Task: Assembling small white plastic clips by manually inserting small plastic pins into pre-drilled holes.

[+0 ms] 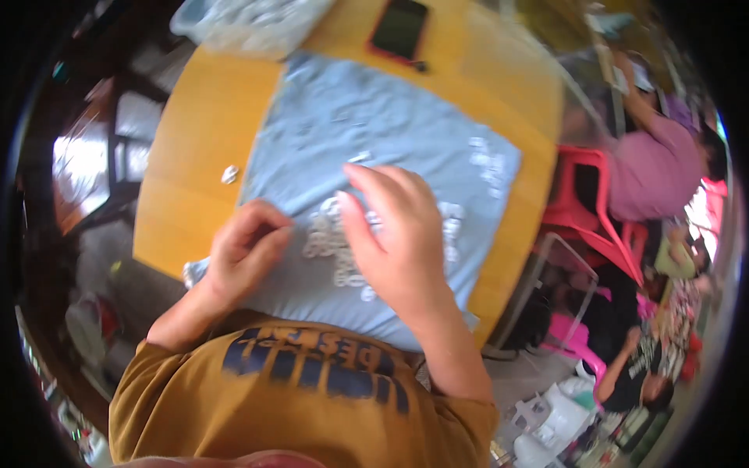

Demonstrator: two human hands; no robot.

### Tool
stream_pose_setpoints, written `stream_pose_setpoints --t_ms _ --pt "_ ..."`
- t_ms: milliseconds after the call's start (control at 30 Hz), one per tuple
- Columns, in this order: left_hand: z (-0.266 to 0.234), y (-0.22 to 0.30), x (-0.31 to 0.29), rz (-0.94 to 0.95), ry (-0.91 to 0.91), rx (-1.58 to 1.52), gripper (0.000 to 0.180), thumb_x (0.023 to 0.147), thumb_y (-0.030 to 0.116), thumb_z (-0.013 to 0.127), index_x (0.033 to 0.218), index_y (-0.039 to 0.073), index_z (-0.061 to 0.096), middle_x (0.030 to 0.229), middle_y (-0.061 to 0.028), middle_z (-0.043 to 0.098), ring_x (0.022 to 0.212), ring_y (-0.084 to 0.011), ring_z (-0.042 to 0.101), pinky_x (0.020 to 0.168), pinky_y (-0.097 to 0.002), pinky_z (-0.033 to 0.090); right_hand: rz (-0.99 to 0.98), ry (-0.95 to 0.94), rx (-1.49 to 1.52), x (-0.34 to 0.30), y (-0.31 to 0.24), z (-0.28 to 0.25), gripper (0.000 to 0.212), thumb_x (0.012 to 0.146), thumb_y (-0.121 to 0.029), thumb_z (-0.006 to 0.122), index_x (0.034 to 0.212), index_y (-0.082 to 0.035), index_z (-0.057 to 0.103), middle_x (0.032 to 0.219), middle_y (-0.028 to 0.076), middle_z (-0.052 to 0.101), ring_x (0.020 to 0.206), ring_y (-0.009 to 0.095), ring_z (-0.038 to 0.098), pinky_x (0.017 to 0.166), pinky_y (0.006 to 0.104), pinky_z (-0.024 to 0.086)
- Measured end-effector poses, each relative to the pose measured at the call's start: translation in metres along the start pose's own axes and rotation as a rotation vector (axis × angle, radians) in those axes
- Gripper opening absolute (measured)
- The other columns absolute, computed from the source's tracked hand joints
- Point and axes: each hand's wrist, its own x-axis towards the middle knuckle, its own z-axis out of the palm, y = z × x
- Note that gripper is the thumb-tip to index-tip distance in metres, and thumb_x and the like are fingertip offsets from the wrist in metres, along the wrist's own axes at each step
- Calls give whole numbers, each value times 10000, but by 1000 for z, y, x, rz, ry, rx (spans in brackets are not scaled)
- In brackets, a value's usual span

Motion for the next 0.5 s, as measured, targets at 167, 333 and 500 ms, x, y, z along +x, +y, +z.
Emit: stream_pose_setpoints --t_ms 167,333,500 --pt "-3 6 0 -71 -28 -224 51 843 16 552 887 36 533 730 31 489 600 -21 446 522 -167 356 -132 10 -146 15 -8 -14 217 726 -88 652 915 -5 586 876 126 565 820 295 546 730 371 450" --pt "1 -2 1 -78 -26 -98 59 841 36 563 892 29 534 661 40 492 562 -28 444 505 -174 363 -145 15 -145 -8 -19 -28 204 733 -96 653 904 1 594 878 118 569 815 286 550 720 360 452" --pt "7 3 -5 -61 -16 -42 65 841 48 566 900 29 544 687 31 504 582 -33 458 514 -177 373 -127 44 -91 -43 -34 -46 207 754 -86 648 943 -14 604 918 111 587 836 274 560 734 335 451"
